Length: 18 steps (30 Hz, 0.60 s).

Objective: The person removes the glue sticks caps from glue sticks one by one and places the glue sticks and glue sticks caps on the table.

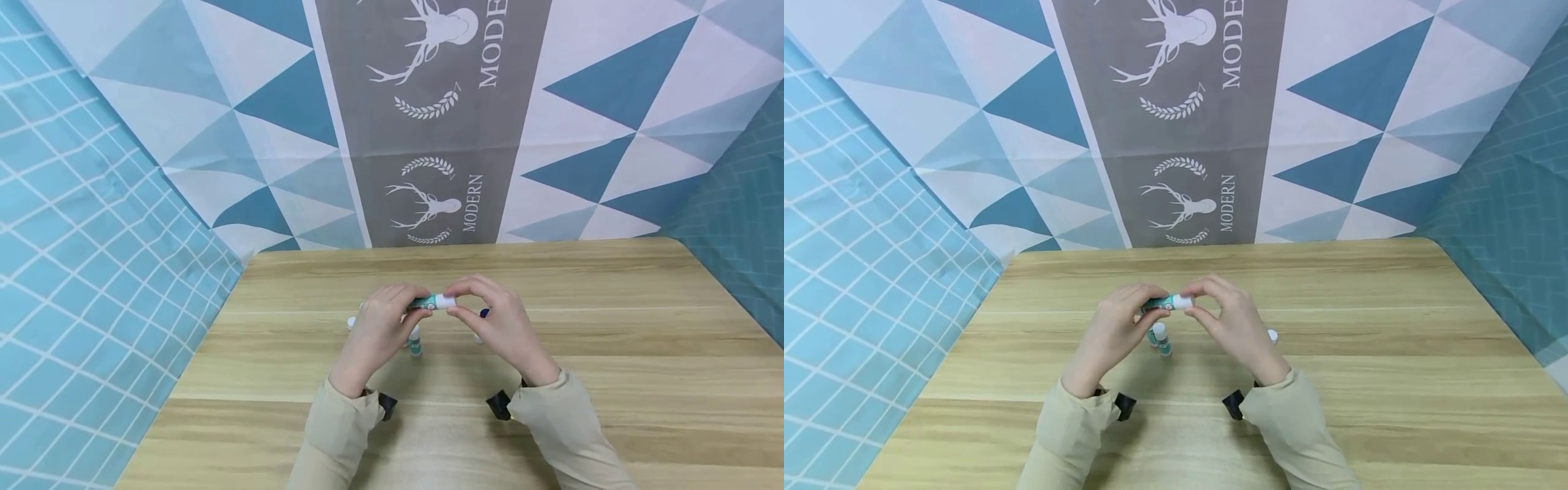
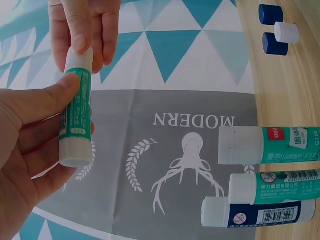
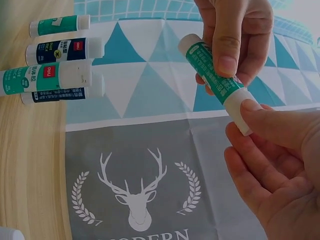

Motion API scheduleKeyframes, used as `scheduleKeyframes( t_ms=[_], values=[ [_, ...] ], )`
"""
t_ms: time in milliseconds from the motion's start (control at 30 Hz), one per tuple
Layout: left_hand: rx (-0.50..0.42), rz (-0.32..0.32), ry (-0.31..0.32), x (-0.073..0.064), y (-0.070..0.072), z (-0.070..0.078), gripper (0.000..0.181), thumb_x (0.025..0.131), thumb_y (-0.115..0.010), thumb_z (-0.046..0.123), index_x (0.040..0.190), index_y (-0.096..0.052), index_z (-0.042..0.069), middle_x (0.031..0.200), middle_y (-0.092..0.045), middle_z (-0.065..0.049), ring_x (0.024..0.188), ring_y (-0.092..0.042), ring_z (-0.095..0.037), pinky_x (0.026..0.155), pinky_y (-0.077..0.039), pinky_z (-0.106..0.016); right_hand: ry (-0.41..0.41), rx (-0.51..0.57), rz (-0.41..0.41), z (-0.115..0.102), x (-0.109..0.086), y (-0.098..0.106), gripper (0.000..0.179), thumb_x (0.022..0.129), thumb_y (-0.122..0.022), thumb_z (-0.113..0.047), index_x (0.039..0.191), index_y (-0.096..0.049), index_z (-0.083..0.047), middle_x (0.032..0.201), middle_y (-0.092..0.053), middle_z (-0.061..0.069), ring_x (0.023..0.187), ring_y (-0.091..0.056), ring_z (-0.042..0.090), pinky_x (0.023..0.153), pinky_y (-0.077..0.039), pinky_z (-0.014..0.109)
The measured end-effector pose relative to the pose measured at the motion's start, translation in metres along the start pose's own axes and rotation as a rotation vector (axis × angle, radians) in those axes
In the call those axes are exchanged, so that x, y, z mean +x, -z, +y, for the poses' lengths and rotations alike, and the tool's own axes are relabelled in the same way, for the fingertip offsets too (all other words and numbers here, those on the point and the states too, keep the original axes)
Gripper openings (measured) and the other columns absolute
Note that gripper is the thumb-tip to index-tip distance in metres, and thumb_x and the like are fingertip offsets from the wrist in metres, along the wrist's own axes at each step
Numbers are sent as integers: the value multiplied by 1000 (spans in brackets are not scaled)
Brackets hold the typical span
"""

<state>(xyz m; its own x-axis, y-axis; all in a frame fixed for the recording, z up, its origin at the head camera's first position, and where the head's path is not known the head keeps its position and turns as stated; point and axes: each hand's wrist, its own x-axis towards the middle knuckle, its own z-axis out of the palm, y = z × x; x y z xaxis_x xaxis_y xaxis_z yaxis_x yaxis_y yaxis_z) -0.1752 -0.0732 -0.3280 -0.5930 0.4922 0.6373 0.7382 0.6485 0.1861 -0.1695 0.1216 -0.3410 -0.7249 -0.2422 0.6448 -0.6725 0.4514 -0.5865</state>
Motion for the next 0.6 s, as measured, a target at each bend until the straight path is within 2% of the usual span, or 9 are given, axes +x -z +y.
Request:
scheduleKeyframes(
  t_ms=[300, 600],
  values=[
    [-38, -21, -14, -1, 6, -1, 17, 78, -71, 17, 93, -65, 12, 84, -65, 5, 70, -54, -5, 65, -46, -20, 50, 41, -22, 1, 1, 3, 25, 72, -74, -4, 94, -67, -12, 96, -65, -2, 93, -60, 11, 85, -45, 22],
    [-50, -37, -12, -2, 8, -1, 17, 78, -71, 16, 93, -66, 11, 86, -66, 4, 71, -56, -6, 66, -47, -21, 66, 52, -42, 1, 1, 4, 25, 73, -73, -5, 96, -67, -13, 97, -65, -3, 95, -59, 9, 87, -45, 21]
  ],
)
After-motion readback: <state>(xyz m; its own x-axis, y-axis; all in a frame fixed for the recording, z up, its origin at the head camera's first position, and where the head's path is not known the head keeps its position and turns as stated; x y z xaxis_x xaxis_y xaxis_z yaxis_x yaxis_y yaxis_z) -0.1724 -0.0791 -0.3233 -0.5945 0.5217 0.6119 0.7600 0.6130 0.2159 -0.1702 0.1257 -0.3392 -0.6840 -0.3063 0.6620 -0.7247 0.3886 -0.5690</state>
